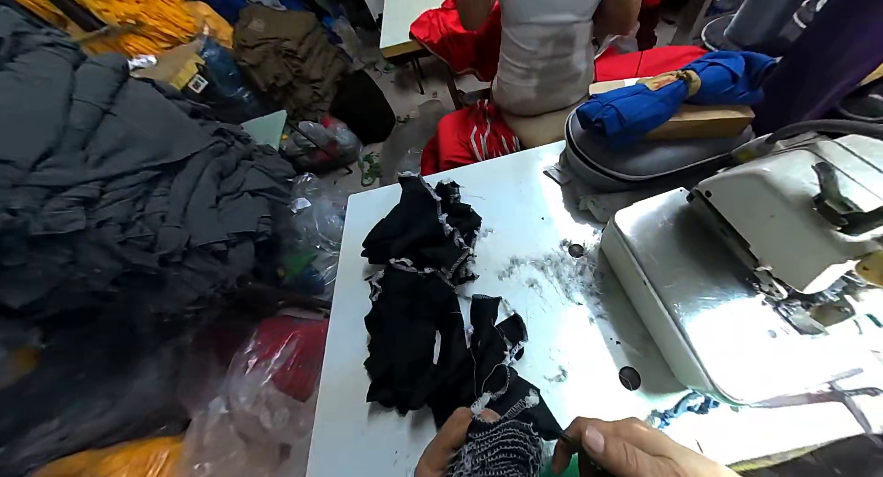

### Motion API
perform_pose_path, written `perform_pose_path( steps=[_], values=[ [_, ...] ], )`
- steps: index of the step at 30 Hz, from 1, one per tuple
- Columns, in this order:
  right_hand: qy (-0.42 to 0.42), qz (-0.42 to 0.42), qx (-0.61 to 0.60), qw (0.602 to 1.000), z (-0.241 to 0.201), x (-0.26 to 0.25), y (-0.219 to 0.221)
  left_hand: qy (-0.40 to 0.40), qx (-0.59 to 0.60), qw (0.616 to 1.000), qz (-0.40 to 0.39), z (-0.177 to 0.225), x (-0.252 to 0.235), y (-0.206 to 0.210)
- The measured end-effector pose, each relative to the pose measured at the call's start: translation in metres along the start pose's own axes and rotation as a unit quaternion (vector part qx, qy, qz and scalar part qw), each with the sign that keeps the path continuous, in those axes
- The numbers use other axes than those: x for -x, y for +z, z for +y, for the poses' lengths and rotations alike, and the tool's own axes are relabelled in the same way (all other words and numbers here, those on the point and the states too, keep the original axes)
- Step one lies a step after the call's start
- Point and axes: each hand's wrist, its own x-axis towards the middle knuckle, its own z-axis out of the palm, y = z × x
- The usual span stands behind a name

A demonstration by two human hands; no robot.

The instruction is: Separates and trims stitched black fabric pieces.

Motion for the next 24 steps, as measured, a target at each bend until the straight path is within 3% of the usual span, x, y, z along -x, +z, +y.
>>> perform_pose_path(
  steps=[4,13,19,24],
  values=[
    [0.034,0.017,0.002,0.999,-0.001,-0.006,0.001,0.01,0.024,0.999,-0.034,-0.001,-0.001,-0.001],
    [0.026,0.034,-0.06,0.997,0.0,-0.013,0.001,0.009,0.004,0.997,-0.073,-0.005,-0.002,-0.001],
    [-0.033,0.119,-0.16,0.979,0.013,-0.019,0.0,0.002,-0.027,0.995,-0.095,-0.008,-0.001,-0.003],
    [0.03,0.198,-0.238,0.951,0.007,-0.023,-0.015,0.022,-0.079,0.994,-0.069,-0.008,0.0,-0.011]
  ],
)
